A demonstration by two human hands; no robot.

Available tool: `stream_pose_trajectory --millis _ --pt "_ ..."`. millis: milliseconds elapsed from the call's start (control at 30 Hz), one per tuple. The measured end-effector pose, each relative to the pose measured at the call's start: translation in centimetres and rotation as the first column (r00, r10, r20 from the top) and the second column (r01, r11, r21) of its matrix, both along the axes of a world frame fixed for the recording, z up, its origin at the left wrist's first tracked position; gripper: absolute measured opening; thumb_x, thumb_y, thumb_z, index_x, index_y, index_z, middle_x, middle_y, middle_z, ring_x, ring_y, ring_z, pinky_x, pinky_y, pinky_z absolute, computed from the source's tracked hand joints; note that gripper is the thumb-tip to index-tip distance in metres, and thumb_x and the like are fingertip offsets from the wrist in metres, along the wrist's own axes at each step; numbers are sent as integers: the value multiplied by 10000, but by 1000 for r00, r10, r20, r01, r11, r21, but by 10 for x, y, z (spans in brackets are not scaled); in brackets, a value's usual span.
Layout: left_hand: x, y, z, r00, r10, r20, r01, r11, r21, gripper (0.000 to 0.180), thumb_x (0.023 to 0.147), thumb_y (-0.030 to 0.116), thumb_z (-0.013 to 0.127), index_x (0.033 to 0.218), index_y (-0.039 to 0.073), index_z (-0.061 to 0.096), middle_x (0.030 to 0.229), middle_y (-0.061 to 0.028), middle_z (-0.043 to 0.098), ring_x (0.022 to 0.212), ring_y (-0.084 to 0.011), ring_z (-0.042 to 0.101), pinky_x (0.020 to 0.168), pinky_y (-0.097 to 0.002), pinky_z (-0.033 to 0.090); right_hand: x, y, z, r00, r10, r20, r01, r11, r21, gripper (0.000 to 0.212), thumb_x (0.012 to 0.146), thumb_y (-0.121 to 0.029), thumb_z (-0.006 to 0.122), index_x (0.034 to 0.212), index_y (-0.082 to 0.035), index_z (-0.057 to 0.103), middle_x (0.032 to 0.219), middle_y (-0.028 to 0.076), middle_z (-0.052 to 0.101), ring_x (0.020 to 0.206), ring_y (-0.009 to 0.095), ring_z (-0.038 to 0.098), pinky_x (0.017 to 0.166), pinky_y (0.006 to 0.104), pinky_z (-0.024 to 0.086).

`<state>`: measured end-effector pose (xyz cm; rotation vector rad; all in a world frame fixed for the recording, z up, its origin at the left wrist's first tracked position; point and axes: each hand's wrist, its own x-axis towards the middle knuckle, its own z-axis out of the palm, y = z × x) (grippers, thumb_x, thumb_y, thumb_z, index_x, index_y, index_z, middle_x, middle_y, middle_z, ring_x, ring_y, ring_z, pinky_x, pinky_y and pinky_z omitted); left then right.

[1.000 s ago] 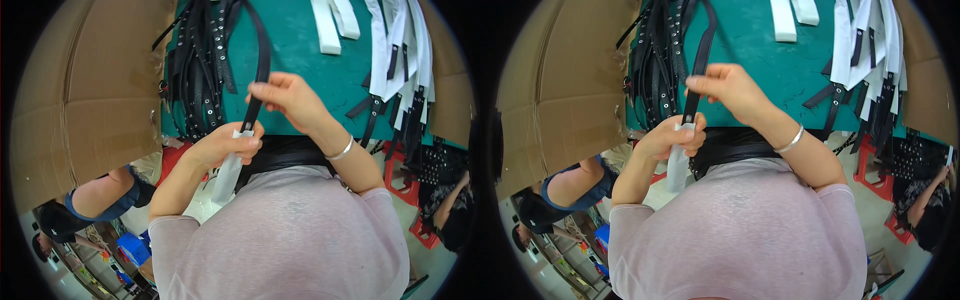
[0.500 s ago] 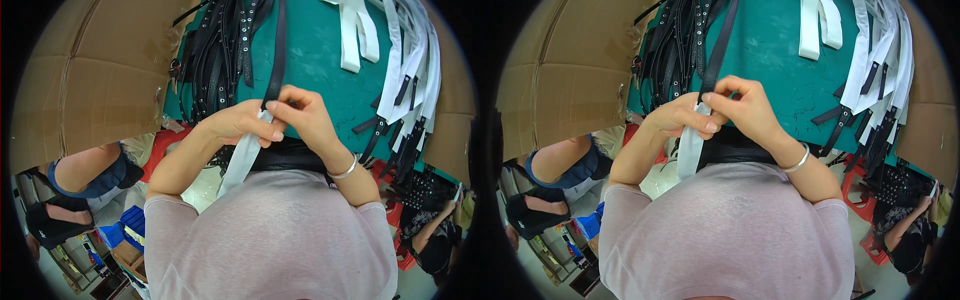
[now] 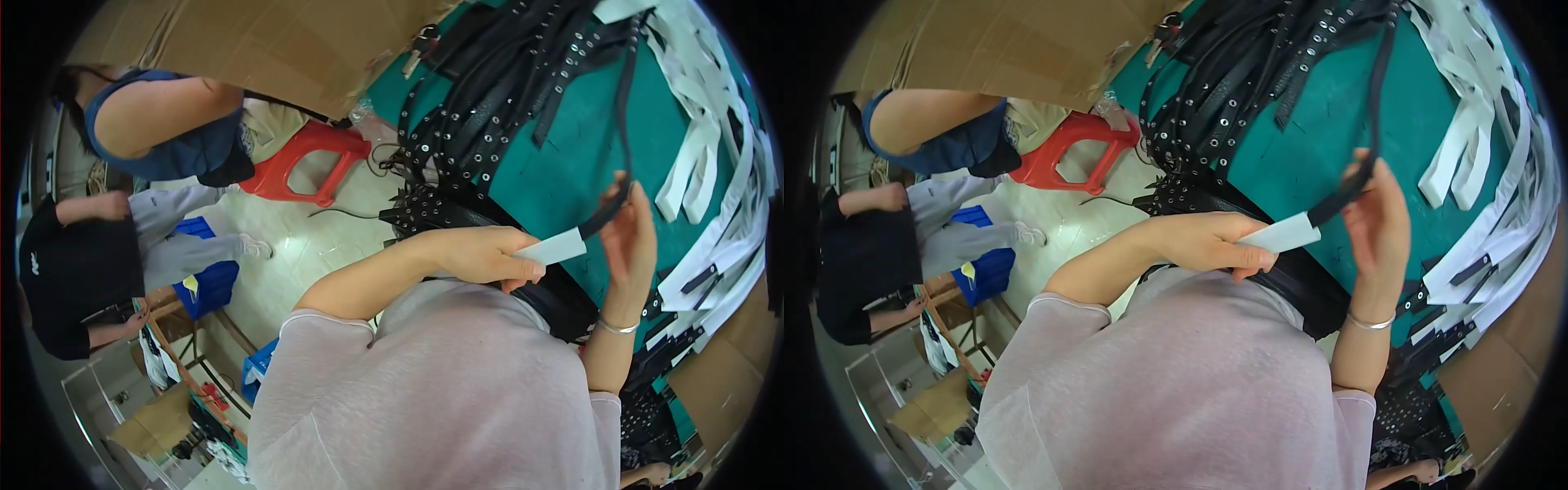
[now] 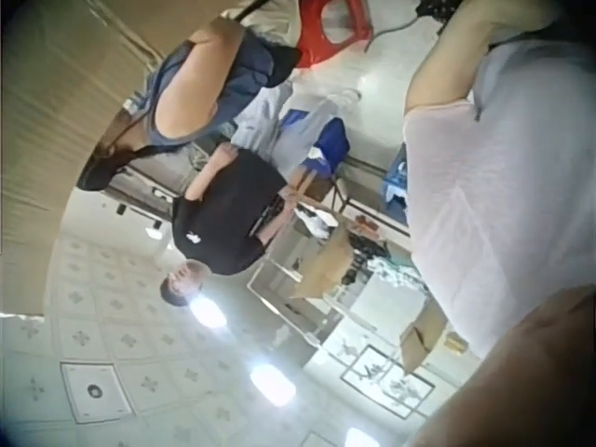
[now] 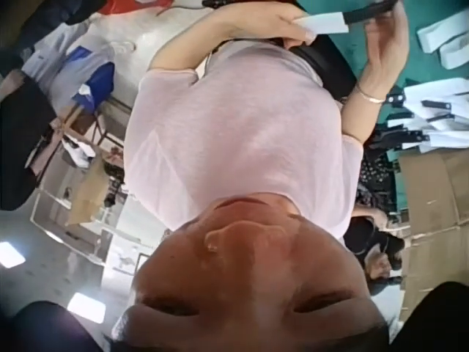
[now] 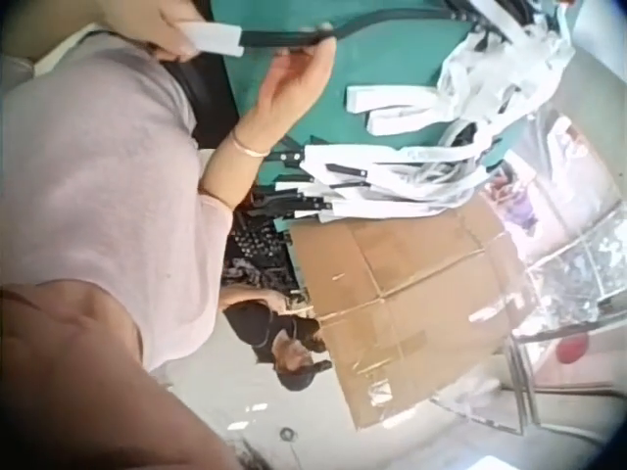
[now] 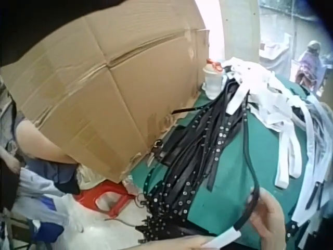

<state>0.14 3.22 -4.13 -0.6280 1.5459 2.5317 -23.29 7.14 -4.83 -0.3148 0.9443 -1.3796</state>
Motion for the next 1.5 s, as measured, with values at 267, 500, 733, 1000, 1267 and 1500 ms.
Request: stream_pose_trajectory --millis 267,500,733,1000,1267,1500 --pt "18 -20 -3 994 89 -69 -97 987 -131 287 925 287 520 816 22 540 659 11 501 565 -87 472 538 -253 402 59 9 18 813 106 -573 -229 962 -147 257 823 -81 584 1065 5 582 965 74 625 878 132 549 816 303 418" --pt "17 -22 -13 1000 25 0 -25 999 -38 266 931 257 508 798 29 542 670 15 502 629 -75 476 613 -236 404 15 -19 20 960 -123 -250 91 986 -136 262 918 -243 549 1083 -41 567 925 28 606 865 104 531 710 243 408" --pt "3 -29 -6 999 -31 -19 33 989 141 177 904 216 558 857 49 526 668 24 458 612 -71 441 602 -237 400 19 -12 18 1000 8 -22 -11 993 -119 334 910 -236 544 1143 3 559 907 64 644 803 124 571 686 246 447" --pt "-32 -45 15 991 -125 -38 122 991 -62 439 687 82 777 1011 66 482 684 62 396 616 -29 368 591 -191 336 -14 -19 56 945 -101 -311 45 982 -181 207 915 -174 545 1000 5 606 803 85 657 674 111 601 599 205 461" --pt "-90 -61 69 932 -277 -235 295 955 41 450 707 41 736 1050 43 446 637 53 412 564 -44 389 536 -205 324 -40 -16 143 567 -433 -701 133 888 -441 258 927 -188 534 1031 37 606 801 122 674 638 114 620 511 186 475" --pt "-113 -53 71 977 -118 -180 151 973 178 562 706 79 746 1162 38 420 777 9 466 643 -63 472 535 -210 394 -27 12 106 698 -113 -707 -54 976 -209 206 895 -177 573 906 13 653 761 79 666 606 102 604 521 203 474"
